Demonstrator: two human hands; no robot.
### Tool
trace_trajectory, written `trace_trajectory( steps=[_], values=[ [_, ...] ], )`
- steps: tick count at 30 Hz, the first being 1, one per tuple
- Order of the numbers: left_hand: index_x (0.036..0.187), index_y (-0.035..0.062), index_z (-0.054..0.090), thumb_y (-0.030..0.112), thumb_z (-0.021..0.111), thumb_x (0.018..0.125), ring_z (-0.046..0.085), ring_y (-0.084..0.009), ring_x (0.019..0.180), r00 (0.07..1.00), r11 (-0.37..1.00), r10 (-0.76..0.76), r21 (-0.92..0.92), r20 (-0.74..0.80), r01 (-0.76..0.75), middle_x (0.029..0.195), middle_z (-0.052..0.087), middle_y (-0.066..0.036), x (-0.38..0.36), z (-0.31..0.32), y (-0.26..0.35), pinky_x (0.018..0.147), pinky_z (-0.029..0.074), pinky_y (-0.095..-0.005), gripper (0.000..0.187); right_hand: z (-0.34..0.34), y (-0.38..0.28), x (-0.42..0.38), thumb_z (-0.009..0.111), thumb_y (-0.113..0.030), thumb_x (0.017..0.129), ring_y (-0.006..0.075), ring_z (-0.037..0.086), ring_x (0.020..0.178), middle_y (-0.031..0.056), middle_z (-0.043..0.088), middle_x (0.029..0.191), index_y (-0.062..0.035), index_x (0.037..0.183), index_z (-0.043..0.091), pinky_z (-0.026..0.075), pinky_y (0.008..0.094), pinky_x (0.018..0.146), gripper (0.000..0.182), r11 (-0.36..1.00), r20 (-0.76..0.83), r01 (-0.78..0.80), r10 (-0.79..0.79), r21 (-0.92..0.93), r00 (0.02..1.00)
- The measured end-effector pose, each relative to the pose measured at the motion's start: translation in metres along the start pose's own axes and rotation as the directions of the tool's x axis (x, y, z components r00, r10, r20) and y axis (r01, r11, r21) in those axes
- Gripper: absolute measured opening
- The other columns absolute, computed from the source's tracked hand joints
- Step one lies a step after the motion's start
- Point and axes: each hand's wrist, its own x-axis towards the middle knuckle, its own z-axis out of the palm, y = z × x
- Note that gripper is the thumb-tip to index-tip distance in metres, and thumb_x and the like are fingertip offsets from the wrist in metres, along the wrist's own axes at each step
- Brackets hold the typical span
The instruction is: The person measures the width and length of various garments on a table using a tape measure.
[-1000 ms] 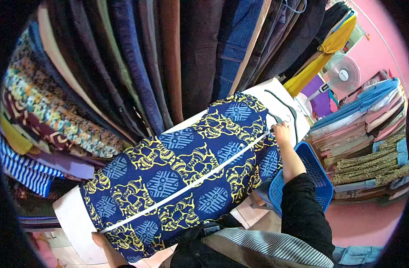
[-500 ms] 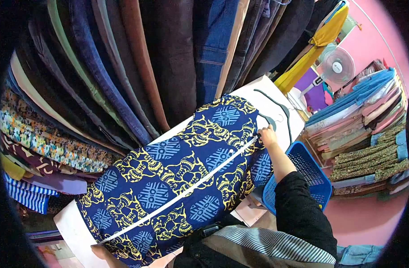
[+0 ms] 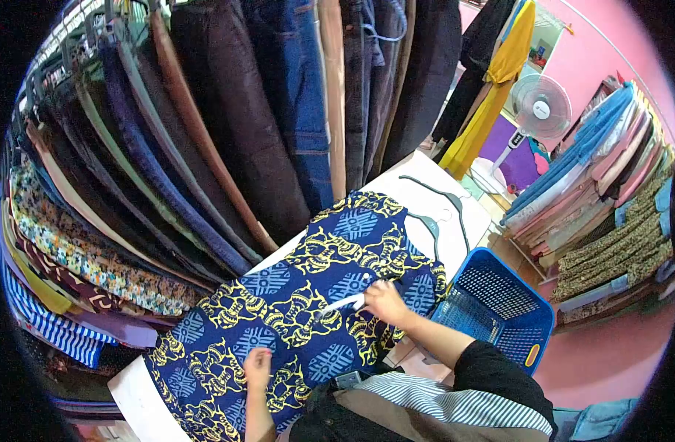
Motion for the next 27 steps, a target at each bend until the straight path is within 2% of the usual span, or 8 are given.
trace_trajectory(
  steps=[1, 3, 5, 13, 17, 21, 24, 27],
  values=[
    [0.095, 0.0017, 0.063, 0.005, 0.068, 0.081, 0.061, -0.0221, 0.087, 0.995, 0.999, 0.033, 0.011, 0.094, -0.034, 0.093, 0.064, -0.011, 0.008, 0.018, 0.014, 0.081, 0.047, -0.0303, 0.015, -0.004, -0.007, 0.001, 0.073, -0.023, 0.073, 0.0208, 0.051, 0.100, -0.0033, 0.062, 0.096, -0.0190, 0.100, 0.067, 0.039, 0.0396, 0.083, 0.028, 0.998, -0.020, 0.054, -0.054, 0.024, 0.998],
    [0.105, 0.0034, 0.061, 0.010, 0.075, 0.074, 0.057, -0.0299, 0.100, 0.939, 0.846, 0.337, 0.414, 0.076, -0.337, 0.105, 0.060, -0.013, 0.014, 0.040, 0.047, 0.091, 0.044, -0.0378, 0.035, -0.015, -0.012, 0.002, 0.074, -0.020, 0.073, 0.0205, 0.052, 0.100, -0.0038, 0.062, 0.097, -0.0202, 0.102, 0.066, 0.039, 0.0395, 0.084, 0.030, 0.994, -0.125, 0.034, -0.021, 0.105, 0.992],
    [0.119, 0.0062, 0.054, 0.019, 0.082, 0.065, 0.047, -0.0334, 0.113, 0.963, 0.805, 0.259, 0.534, 0.074, -0.257, 0.118, 0.053, -0.013, 0.011, 0.053, 0.077, 0.099, 0.036, -0.0443, 0.062, -0.027, 0.001, 0.002, 0.074, -0.020, 0.073, 0.0215, 0.053, 0.098, -0.0028, 0.061, 0.095, -0.0207, 0.104, 0.067, 0.039, 0.0392, 0.083, 0.032, 0.994, -0.095, -0.053, 0.062, 0.093, 0.994],
    [0.082, 0.0055, 0.058, 0.013, 0.071, 0.076, 0.059, -0.0349, 0.083, 0.985, 0.725, 0.171, 0.679, -0.017, -0.114, 0.084, 0.061, -0.013, 0.010, 0.042, 0.026, 0.073, 0.046, -0.0449, 0.017, -0.089, 0.147, -0.024, 0.075, -0.013, 0.070, 0.0287, 0.060, 0.080, 0.0084, 0.067, 0.088, -0.0087, 0.095, 0.068, 0.045, 0.0394, 0.074, 0.027, 0.934, -0.490, -0.216, 0.335, 0.283, 0.805],
    [0.080, 0.0021, 0.057, 0.009, 0.068, 0.075, 0.058, -0.0376, 0.081, 0.970, 0.742, 0.115, 0.668, -0.213, 0.058, 0.083, 0.060, -0.017, -0.015, -0.016, -0.020, 0.071, 0.046, -0.0465, 0.014, -0.121, 0.182, -0.028, 0.077, -0.014, 0.072, 0.0297, 0.064, 0.079, 0.0121, 0.067, 0.085, -0.0062, 0.092, 0.067, 0.047, 0.0375, 0.075, 0.023, 0.790, -0.668, -0.550, 0.566, 0.271, 0.484],
    [0.085, 0.0000, 0.057, 0.008, 0.068, 0.079, 0.058, -0.0407, 0.081, 0.833, 0.684, -0.036, 0.594, -0.553, 0.424, 0.084, 0.061, -0.019, -0.069, -0.086, -0.079, 0.071, 0.044, -0.0472, 0.014, -0.096, 0.218, -0.026, 0.077, -0.019, 0.072, 0.0317, 0.065, 0.079, 0.0150, 0.067, 0.086, -0.0010, 0.092, 0.065, 0.049, 0.0380, 0.073, 0.030, 0.617, -0.463, -0.632, 0.781, 0.469, 0.419],
    [0.089, -0.0018, 0.057, 0.008, 0.065, 0.081, 0.060, -0.0416, 0.085, 0.721, 0.512, -0.166, 0.566, -0.672, 0.646, 0.089, 0.062, -0.021, -0.113, -0.117, -0.082, 0.072, 0.047, -0.0481, 0.015, -0.057, 0.227, -0.011, 0.078, -0.022, 0.072, 0.0290, 0.065, 0.073, 0.0171, 0.068, 0.078, 0.0020, 0.089, 0.066, 0.050, 0.0372, 0.069, 0.032, 0.467, -0.257, -0.731, 0.884, 0.497, 0.390],
    [0.090, -0.0012, 0.057, 0.009, 0.066, 0.081, 0.063, -0.0408, 0.089, 0.590, 0.385, -0.311, 0.469, -0.745, 0.795, 0.091, 0.064, -0.021, -0.143, -0.123, -0.086, 0.073, 0.050, -0.0464, 0.016, -0.002, 0.239, -0.001, 0.078, -0.022, 0.073, 0.0301, 0.066, 0.076, 0.0176, 0.068, 0.086, 0.0022, 0.104, 0.064, 0.051, 0.0370, 0.072, 0.042, 0.383, -0.188, -0.714, 0.921, 0.586, 0.340]
  ],
)
